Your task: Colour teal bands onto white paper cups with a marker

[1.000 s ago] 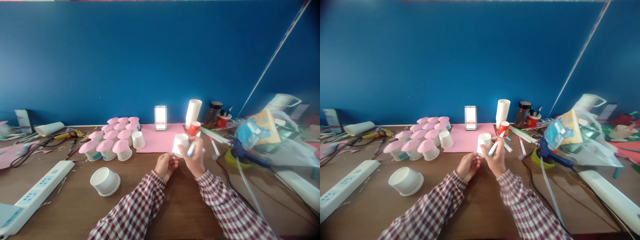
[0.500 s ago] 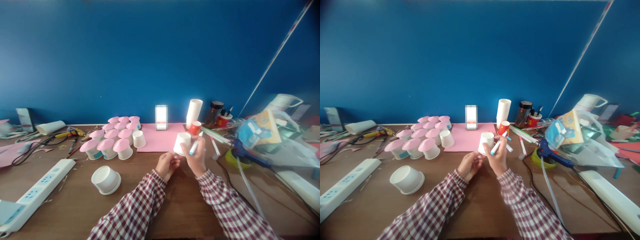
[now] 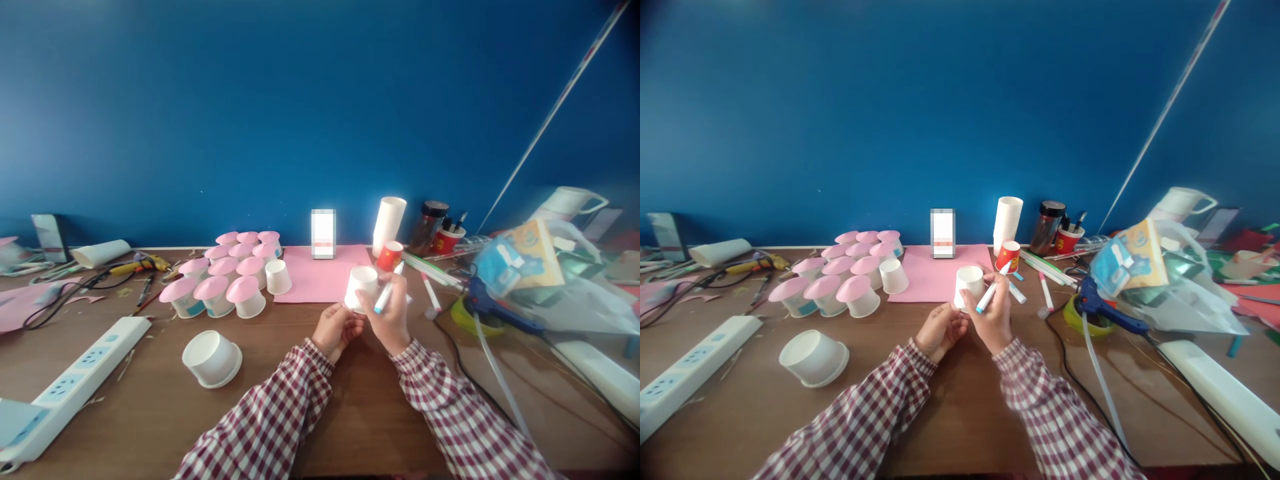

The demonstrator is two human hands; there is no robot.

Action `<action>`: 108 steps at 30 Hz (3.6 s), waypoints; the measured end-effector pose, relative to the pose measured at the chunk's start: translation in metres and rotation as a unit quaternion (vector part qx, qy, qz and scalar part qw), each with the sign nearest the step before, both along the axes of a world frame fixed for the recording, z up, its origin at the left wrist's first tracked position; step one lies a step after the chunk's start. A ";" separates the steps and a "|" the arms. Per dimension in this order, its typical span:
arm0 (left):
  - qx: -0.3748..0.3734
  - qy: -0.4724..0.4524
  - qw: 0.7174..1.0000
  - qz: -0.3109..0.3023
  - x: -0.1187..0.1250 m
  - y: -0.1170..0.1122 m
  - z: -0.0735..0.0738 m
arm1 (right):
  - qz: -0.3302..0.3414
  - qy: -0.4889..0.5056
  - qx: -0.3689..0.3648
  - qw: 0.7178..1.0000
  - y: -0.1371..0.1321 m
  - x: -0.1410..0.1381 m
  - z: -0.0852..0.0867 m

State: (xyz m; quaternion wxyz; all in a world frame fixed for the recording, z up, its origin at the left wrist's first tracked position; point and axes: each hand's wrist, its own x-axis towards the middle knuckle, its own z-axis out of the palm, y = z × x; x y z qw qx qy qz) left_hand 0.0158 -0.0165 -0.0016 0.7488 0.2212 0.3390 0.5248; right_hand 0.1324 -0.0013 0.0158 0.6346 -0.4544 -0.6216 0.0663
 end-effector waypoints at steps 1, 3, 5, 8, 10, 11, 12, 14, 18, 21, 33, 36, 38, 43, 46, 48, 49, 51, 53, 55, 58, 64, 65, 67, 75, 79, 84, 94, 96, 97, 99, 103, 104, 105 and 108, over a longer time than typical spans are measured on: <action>0.004 0.000 1.000 0.000 0.000 -0.001 0.000 | -0.002 0.004 0.001 1.000 0.000 0.000 0.000; 0.010 -0.001 1.000 -0.005 0.001 -0.002 0.000 | -0.005 0.010 0.001 1.000 0.001 0.001 0.000; 0.013 -0.007 1.000 -0.015 0.001 -0.003 0.000 | -0.009 0.012 0.003 1.000 0.001 0.001 0.000; 0.015 -0.015 0.999 -0.026 0.002 -0.003 -0.001 | -0.013 0.007 0.005 1.000 0.000 -0.001 0.000; 0.016 -0.016 0.999 -0.029 0.002 -0.002 -0.001 | -0.014 0.003 0.004 1.000 0.000 -0.001 0.000; 0.015 -0.016 0.999 -0.029 0.002 -0.002 -0.001 | -0.014 0.001 0.005 1.000 -0.001 -0.002 0.000; 0.014 -0.016 0.999 -0.028 0.002 -0.002 -0.001 | -0.013 -0.002 0.006 1.000 -0.001 -0.002 0.000; 0.010 -0.016 1.000 -0.023 0.003 -0.003 0.000 | -0.011 -0.008 0.010 1.000 -0.001 -0.002 -0.001; 0.009 -0.016 1.000 -0.022 0.004 -0.005 0.002 | -0.013 -0.003 0.012 1.000 0.001 -0.001 -0.002; 0.015 -0.017 0.999 -0.029 0.005 -0.006 0.003 | -0.017 0.009 0.007 1.000 0.002 0.000 -0.001; 0.022 -0.015 0.999 -0.025 0.007 -0.006 0.000 | -0.006 -0.006 0.008 1.000 -0.001 -0.002 -0.002; 0.025 -0.014 0.999 -0.027 0.007 -0.006 0.001 | -0.007 -0.007 0.013 1.000 0.000 -0.001 -0.001; 0.027 -0.018 0.999 -0.027 0.006 -0.006 0.002 | -0.015 0.000 0.014 1.000 0.001 0.000 0.000; 0.007 -0.018 1.000 0.017 0.001 -0.003 0.004 | -0.018 0.018 0.008 1.000 0.004 0.002 0.000; -0.008 -0.004 1.000 0.030 -0.001 -0.001 0.003 | -0.012 0.008 0.014 1.000 0.003 0.002 -0.001; -0.013 0.006 0.999 0.029 -0.001 0.000 0.002 | -0.011 -0.003 0.017 1.000 0.002 0.001 -0.001; -0.016 0.010 0.999 0.029 -0.001 0.000 0.001 | -0.010 -0.009 0.018 1.000 0.001 0.000 -0.001; -0.019 0.013 0.999 0.026 -0.001 0.001 -0.001 | -0.006 -0.028 0.020 0.999 -0.002 -0.001 -0.001; -0.017 0.014 1.000 0.022 -0.001 0.001 -0.003 | 0.007 -0.051 0.030 0.998 -0.004 -0.003 0.000; -0.010 0.014 1.000 0.017 -0.001 0.002 -0.004 | 0.027 -0.073 0.046 0.996 -0.006 -0.004 0.000; -0.007 0.011 1.000 0.019 0.000 0.001 -0.003 | 0.036 -0.084 0.059 0.994 -0.006 -0.003 0.000; -0.019 -0.011 1.000 0.010 0.000 -0.001 0.004 | -0.027 -0.013 0.016 0.999 0.000 0.002 0.002; -0.023 -0.018 0.999 0.012 0.000 -0.001 0.005 | -0.028 -0.004 0.008 1.000 0.001 0.002 0.002; -0.034 -0.037 0.998 0.026 -0.001 0.000 0.005 | -0.026 0.005 0.002 1.000 0.001 0.002 0.002; -0.086 -0.085 0.991 0.048 -0.004 0.006 0.006 | -0.010 0.011 0.009 1.000 0.001 0.000 0.001; -0.084 -0.105 0.990 0.044 -0.004 0.004 0.006 | 0.002 0.020 0.006 1.000 0.000 0.000 0.002; -0.063 -0.119 0.991 0.021 -0.005 0.003 0.002 | 0.002 0.031 -0.002 1.000 -0.001 -0.002 0.000; -0.029 -0.125 0.992 -0.013 -0.003 0.000 0.001 | -0.032 0.064 -0.029 0.997 0.001 0.001 0.005; -0.026 -0.119 0.992 -0.010 -0.003 -0.001 0.001 | -0.029 0.068 -0.035 0.997 0.000 0.000 0.005; -0.028 -0.117 0.993 -0.009 -0.003 -0.001 0.000 | -0.025 0.068 -0.036 0.997 0.000 -0.001 0.004; -0.033 -0.114 0.993 -0.007 -0.003 0.000 -0.001 | -0.015 0.066 -0.033 0.997 0.000 -0.001 0.003; -0.030 -0.107 0.994 0.000 -0.002 0.000 -0.002 | -0.021 0.065 -0.026 0.997 0.001 -0.001 0.002; -0.024 -0.103 0.994 -0.001 -0.001 0.000 -0.001 | -0.028 0.066 -0.024 0.997 0.002 0.000 0.003; -0.018 -0.094 0.995 -0.005 -0.001 0.000 -0.001 | -0.036 0.066 -0.021 0.997 0.002 0.001 0.003; -0.002 -0.059 0.998 -0.023 0.001 -0.002 0.000 | -0.045 0.065 -0.013 0.997 0.004 0.002 0.004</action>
